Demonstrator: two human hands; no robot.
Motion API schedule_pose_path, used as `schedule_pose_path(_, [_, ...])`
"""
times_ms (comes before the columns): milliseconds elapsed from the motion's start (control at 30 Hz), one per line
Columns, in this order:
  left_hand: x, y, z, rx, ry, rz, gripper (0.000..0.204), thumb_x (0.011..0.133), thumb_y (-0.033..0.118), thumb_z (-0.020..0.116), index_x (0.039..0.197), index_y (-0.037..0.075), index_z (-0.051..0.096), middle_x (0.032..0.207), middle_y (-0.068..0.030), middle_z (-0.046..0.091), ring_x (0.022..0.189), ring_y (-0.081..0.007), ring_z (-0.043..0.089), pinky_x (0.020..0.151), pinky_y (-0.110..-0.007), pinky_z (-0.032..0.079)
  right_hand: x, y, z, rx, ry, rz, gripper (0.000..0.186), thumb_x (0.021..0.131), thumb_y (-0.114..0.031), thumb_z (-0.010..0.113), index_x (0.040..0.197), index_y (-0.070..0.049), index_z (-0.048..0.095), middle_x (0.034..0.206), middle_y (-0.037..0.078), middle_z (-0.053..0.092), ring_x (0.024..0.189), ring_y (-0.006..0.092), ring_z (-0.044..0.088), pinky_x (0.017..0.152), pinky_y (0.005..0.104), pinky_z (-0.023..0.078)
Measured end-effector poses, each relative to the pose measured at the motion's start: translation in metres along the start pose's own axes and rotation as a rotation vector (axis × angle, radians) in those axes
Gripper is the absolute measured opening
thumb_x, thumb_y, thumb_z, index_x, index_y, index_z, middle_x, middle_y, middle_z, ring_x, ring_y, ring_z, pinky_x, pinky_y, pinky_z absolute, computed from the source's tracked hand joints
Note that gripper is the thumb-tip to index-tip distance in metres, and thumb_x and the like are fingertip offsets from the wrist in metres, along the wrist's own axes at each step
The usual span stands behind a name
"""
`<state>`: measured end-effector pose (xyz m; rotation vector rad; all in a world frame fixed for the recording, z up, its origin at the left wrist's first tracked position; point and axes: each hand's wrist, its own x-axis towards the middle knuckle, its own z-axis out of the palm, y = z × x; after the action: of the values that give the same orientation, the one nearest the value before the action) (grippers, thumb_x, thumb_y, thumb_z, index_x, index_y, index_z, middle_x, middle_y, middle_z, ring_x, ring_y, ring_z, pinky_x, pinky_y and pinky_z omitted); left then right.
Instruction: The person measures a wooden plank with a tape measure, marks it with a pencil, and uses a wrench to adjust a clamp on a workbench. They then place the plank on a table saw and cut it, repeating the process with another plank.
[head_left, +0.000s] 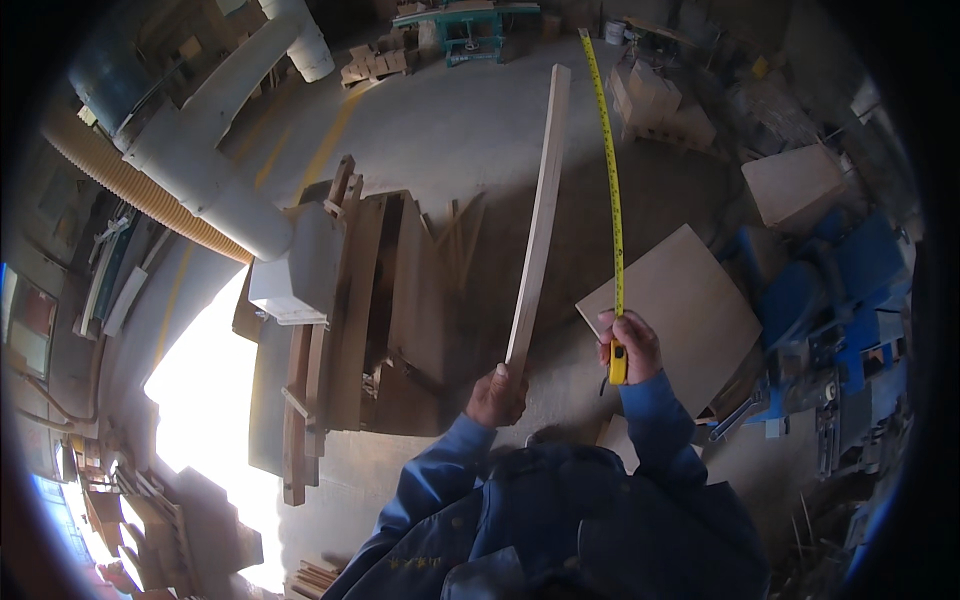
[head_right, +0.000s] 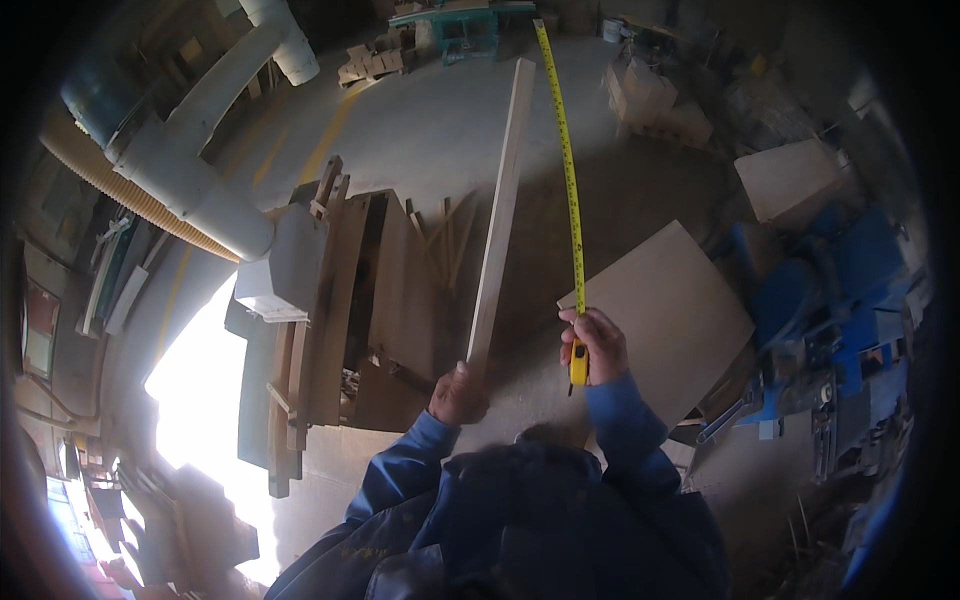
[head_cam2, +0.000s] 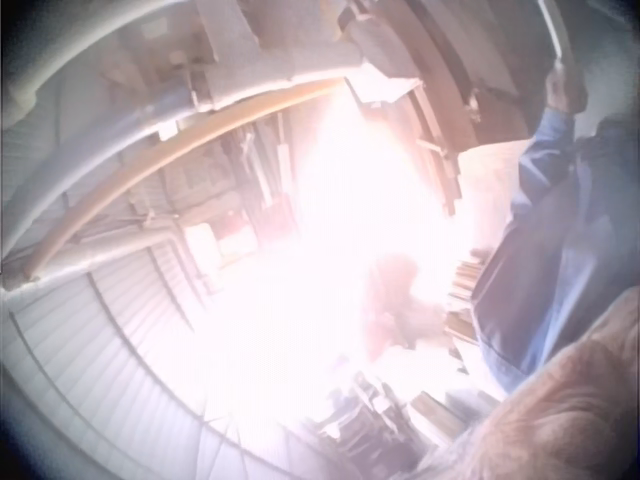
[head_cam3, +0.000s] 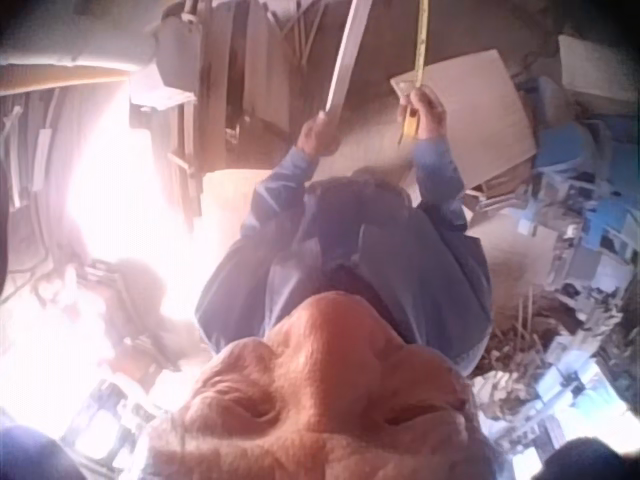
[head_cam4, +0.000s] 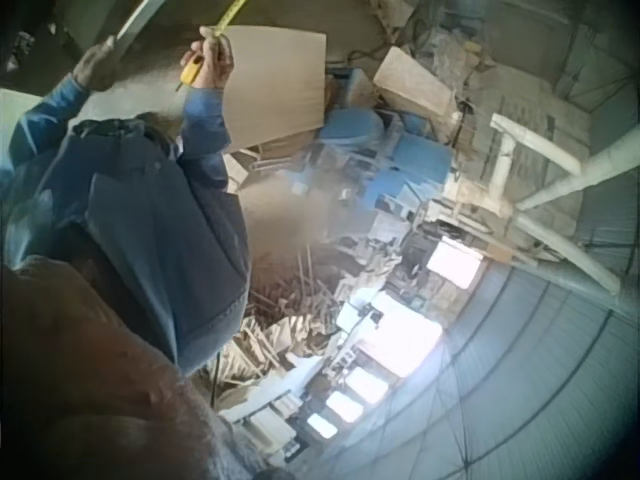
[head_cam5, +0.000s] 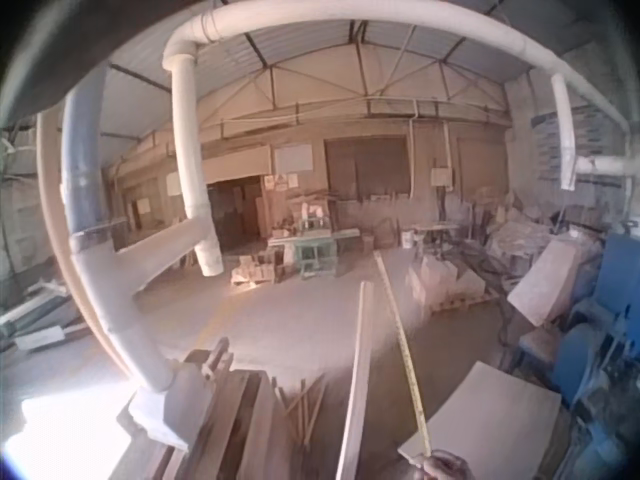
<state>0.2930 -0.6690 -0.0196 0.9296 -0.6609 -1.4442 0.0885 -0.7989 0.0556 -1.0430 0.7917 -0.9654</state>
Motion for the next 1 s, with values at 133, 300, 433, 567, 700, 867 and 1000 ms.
schedule_pose_path(133, [-0.010,-0.003,0.005,-0.131,0.021,-0.050,0.049,0.092,0.052,0.043,0.112,0.008,0.053,0.067,-0.0012,0.053,0.046,-0.0093,0.047,0.040,-0.023,0.035,0.004,-0.007,-0.001,-0.036,-0.061,-0.004,0.027,0.091,-0.029,0.055,0.098,-0.004,0.061,0.068,0.003,0.058,0.053,0.0122,0.054,0.050,0.0251,0.045])
schedule_pose_path(300, [-0.016,0.001,0.010,0.000,0.103,0.012,0.054,0.092,0.051,0.045,0.118,0.004,0.047,0.073,-0.0049,0.055,0.047,-0.0104,0.048,0.040,-0.024,0.038,-0.002,-0.010,-0.001,-0.233,-0.262,0.168,0.025,0.092,-0.027,0.054,0.094,-0.003,0.061,0.068,0.004,0.057,0.054,0.0120,0.054,0.051,0.0247,0.045])
schedule_pose_path(433, [-0.024,0.008,0.008,-0.008,0.149,-0.014,0.050,0.092,0.046,0.049,0.115,0.001,0.050,0.082,-0.0070,0.056,0.052,-0.0106,0.050,0.043,-0.023,0.040,-0.008,-0.004,0.001,-0.369,-0.492,0.297,0.023,0.094,-0.024,0.051,0.094,-0.003,0.061,0.068,0.004,0.057,0.056,0.0108,0.054,0.054,0.0233,0.045])
schedule_pose_path(567, [-0.047,0.007,-0.004,0.091,0.150,-0.018,0.045,0.094,0.035,0.049,0.119,-0.002,0.049,0.088,-0.0061,0.056,0.059,-0.0123,0.052,0.050,-0.024,0.043,-0.009,0.011,0.002,-0.424,-0.642,0.449,0.022,0.095,-0.021,0.051,0.094,-0.003,0.061,0.070,0.004,0.057,0.056,0.0097,0.054,0.055,0.0223,0.046])
schedule_pose_path(700, [-0.091,-0.017,-0.020,-0.067,0.330,-0.323,0.040,0.096,0.029,0.045,0.126,0.003,0.049,0.092,-0.0102,0.061,0.061,-0.0162,0.058,0.045,-0.025,0.044,-0.004,0.037,0.002,-0.442,-0.756,0.495,0.022,0.095,-0.022,0.052,0.092,-0.002,0.060,0.073,0.005,0.058,0.057,0.0088,0.054,0.056,0.0227,0.048])
schedule_pose_path(867, [-0.172,-0.059,-0.019,-0.034,0.613,-0.520,0.040,0.095,0.032,0.046,0.126,0.007,0.051,0.084,-0.0062,0.062,0.053,-0.0125,0.053,0.043,-0.024,0.041,0.003,0.079,0.009,-0.405,-0.865,0.513,0.022,0.095,-0.021,0.052,0.089,-0.002,0.059,0.077,0.006,0.058,0.058,0.0083,0.054,0.055,0.0231,0.049])
schedule_pose_path(1000, [-0.227,-0.087,-0.003,-0.174,0.851,-0.729,0.042,0.095,0.034,0.043,0.129,0.009,0.050,0.085,-0.0061,0.063,0.052,-0.0117,0.050,0.044,-0.025,0.040,-0.002,0.101,0.021,-0.482,-0.925,0.748,0.022,0.094,-0.021,0.054,0.095,-0.002,0.064,0.071,0.002,0.057,0.064,0.0067,0.054,0.054,0.0226,0.049])
